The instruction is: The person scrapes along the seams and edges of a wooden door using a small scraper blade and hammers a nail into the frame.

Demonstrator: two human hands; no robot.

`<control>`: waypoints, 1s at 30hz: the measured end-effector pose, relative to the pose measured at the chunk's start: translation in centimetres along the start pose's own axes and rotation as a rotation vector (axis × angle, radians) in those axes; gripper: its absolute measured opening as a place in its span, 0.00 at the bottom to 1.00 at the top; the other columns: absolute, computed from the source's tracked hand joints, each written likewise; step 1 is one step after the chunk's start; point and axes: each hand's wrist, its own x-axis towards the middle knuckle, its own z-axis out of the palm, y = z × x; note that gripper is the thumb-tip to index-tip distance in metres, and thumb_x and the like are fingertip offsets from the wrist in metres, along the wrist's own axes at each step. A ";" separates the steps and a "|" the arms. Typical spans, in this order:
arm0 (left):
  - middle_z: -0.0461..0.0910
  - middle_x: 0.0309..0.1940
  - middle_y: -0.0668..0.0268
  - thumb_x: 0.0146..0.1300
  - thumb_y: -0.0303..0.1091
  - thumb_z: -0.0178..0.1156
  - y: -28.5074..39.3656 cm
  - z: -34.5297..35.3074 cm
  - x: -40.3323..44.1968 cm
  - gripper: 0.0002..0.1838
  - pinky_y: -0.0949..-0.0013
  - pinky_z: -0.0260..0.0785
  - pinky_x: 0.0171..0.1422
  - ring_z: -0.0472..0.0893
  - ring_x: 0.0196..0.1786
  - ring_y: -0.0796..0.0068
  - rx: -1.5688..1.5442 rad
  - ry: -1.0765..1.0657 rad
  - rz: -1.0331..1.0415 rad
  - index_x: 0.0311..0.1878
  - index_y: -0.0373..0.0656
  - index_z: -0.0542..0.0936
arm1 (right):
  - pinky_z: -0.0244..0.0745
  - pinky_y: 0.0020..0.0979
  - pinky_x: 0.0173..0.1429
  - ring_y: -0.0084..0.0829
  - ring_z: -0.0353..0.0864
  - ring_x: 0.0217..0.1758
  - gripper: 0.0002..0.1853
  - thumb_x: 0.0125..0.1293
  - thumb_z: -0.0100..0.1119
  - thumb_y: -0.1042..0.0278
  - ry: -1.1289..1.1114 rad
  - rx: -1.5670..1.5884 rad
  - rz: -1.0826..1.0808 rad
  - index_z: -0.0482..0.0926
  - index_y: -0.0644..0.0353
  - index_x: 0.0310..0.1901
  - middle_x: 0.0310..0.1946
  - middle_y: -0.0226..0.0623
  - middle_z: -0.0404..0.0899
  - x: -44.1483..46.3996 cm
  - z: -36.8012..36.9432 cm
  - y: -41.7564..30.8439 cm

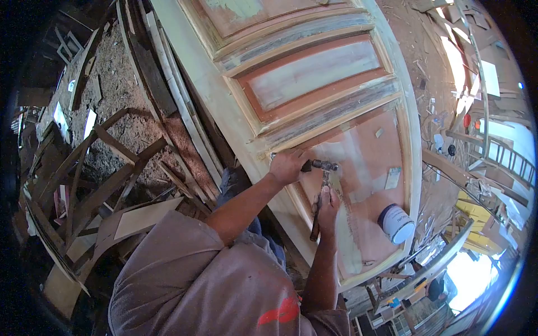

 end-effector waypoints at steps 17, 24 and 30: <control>0.86 0.37 0.64 0.52 0.40 0.78 -0.6 -1.4 -0.2 0.21 0.53 0.84 0.47 0.90 0.41 0.56 -0.205 0.311 0.162 0.49 0.51 0.84 | 0.67 0.26 0.28 0.15 0.70 0.24 0.16 0.92 0.52 0.54 0.071 -0.093 -0.027 0.77 0.54 0.43 0.26 0.21 0.72 -2.6 2.2 -4.1; 0.86 0.35 0.65 0.55 0.39 0.77 -0.5 -0.8 0.1 0.18 0.54 0.83 0.45 0.90 0.40 0.57 -0.171 0.268 0.127 0.48 0.54 0.84 | 0.70 0.25 0.21 0.17 0.72 0.19 0.13 0.92 0.51 0.55 0.037 -0.036 -0.061 0.77 0.53 0.49 0.26 0.24 0.74 -1.5 1.2 -1.8; 0.90 0.42 0.63 0.54 0.41 0.80 -0.7 -0.9 -0.2 0.26 0.52 0.86 0.45 0.92 0.44 0.54 -0.178 0.165 0.082 0.57 0.55 0.83 | 0.70 0.25 0.21 0.17 0.71 0.18 0.15 0.92 0.50 0.55 0.050 -0.011 -0.035 0.73 0.52 0.43 0.24 0.24 0.73 -2.2 2.1 -2.7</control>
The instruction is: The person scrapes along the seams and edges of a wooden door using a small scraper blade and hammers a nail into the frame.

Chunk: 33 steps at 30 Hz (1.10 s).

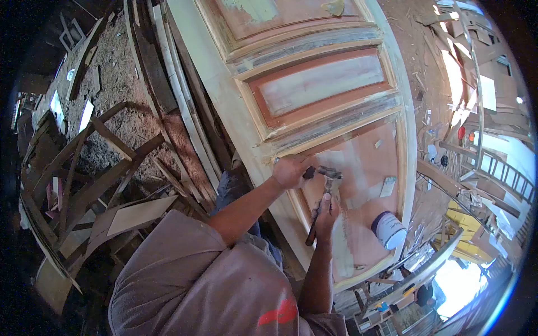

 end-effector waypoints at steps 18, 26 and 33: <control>0.88 0.40 0.62 0.53 0.39 0.79 -0.2 -0.2 0.1 0.33 0.51 0.85 0.46 0.91 0.43 0.54 -0.016 0.087 0.046 0.66 0.55 0.83 | 0.68 0.26 0.20 0.18 0.71 0.17 0.14 0.92 0.51 0.56 0.030 -0.077 0.021 0.75 0.53 0.45 0.24 0.24 0.73 -1.1 1.2 -2.2; 0.88 0.40 0.63 0.53 0.43 0.80 -0.3 0.6 0.1 0.26 0.51 0.84 0.45 0.91 0.42 0.55 -0.012 0.104 0.013 0.56 0.53 0.84 | 0.70 0.26 0.22 0.19 0.72 0.19 0.13 0.92 0.51 0.55 0.053 -0.062 0.027 0.76 0.53 0.50 0.25 0.24 0.73 0.2 0.3 -0.4; 0.87 0.39 0.64 0.54 0.44 0.80 -0.4 0.0 0.2 0.24 0.52 0.84 0.43 0.91 0.41 0.56 -0.025 0.114 0.039 0.53 0.53 0.84 | 0.70 0.26 0.22 0.18 0.71 0.19 0.13 0.92 0.50 0.54 0.056 -0.002 0.044 0.75 0.53 0.48 0.25 0.23 0.71 -0.1 1.1 -1.2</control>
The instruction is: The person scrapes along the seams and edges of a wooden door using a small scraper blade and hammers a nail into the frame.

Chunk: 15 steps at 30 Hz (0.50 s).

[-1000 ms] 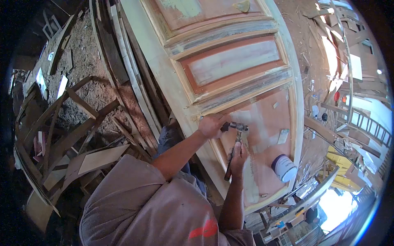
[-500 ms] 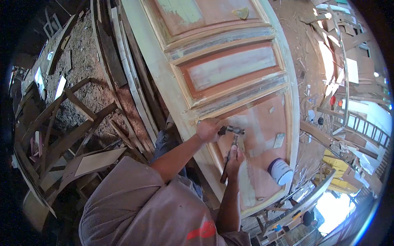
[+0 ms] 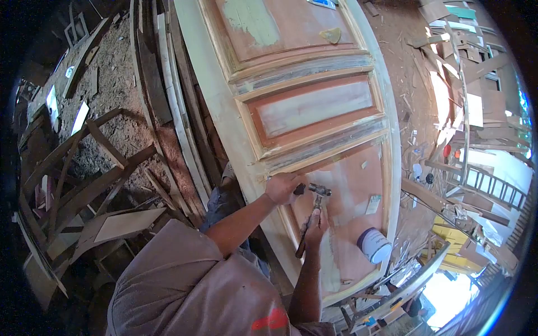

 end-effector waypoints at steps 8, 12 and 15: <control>0.87 0.37 0.64 0.55 0.41 0.78 0.2 -0.9 -0.2 0.22 0.51 0.84 0.42 0.91 0.40 0.55 -0.049 0.024 -0.007 0.52 0.52 0.83 | 0.69 0.26 0.21 0.16 0.70 0.19 0.13 0.92 0.49 0.57 -0.028 -0.120 -0.091 0.77 0.54 0.50 0.23 0.22 0.70 -1.2 0.2 -0.3; 0.85 0.33 0.64 0.53 0.37 0.78 0.1 -1.0 -0.2 0.27 0.50 0.83 0.39 0.89 0.37 0.54 -0.121 0.094 0.039 0.59 0.54 0.85 | 0.67 0.26 0.25 0.16 0.70 0.21 0.15 0.92 0.50 0.57 -0.009 -0.132 -0.167 0.77 0.55 0.45 0.25 0.23 0.72 -2.1 0.9 -1.1; 0.87 0.37 0.64 0.55 0.40 0.77 0.2 -1.6 -0.2 0.21 0.51 0.83 0.40 0.91 0.39 0.54 -0.121 0.060 0.033 0.51 0.53 0.82 | 0.67 0.26 0.25 0.16 0.70 0.22 0.14 0.92 0.49 0.58 -0.036 -0.140 -0.171 0.78 0.56 0.47 0.24 0.22 0.70 -2.1 1.0 -0.7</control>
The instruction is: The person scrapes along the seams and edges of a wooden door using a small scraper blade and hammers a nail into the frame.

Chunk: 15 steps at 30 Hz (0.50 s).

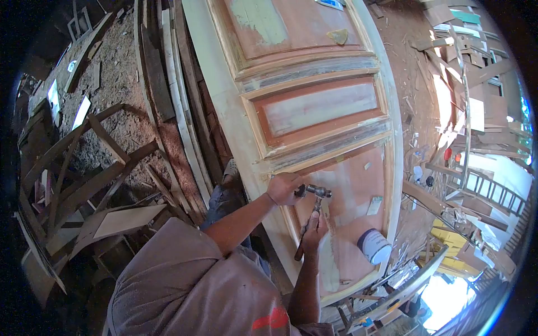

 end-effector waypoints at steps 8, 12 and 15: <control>0.87 0.37 0.63 0.53 0.41 0.78 -0.2 -0.3 -0.4 0.19 0.49 0.83 0.41 0.90 0.39 0.53 -0.048 -0.035 -0.028 0.45 0.51 0.82 | 0.66 0.25 0.20 0.16 0.68 0.17 0.13 0.93 0.48 0.58 0.028 0.023 -0.032 0.76 0.56 0.49 0.23 0.23 0.70 -1.3 0.8 -1.3; 0.85 0.34 0.63 0.53 0.41 0.78 -0.2 -0.7 -0.3 0.18 0.49 0.83 0.41 0.90 0.38 0.52 -0.053 -0.018 0.005 0.44 0.51 0.81 | 0.64 0.24 0.22 0.14 0.66 0.19 0.15 0.93 0.47 0.57 -0.019 -0.023 -0.025 0.79 0.58 0.61 0.24 0.21 0.70 -1.5 0.6 -0.7; 0.85 0.33 0.62 0.52 0.40 0.79 0.1 -0.9 -0.2 0.18 0.48 0.82 0.40 0.89 0.37 0.51 -0.081 0.036 0.003 0.42 0.50 0.82 | 0.65 0.24 0.22 0.14 0.67 0.19 0.16 0.93 0.47 0.57 0.018 0.047 -0.020 0.78 0.58 0.64 0.24 0.21 0.70 -1.6 0.6 -0.1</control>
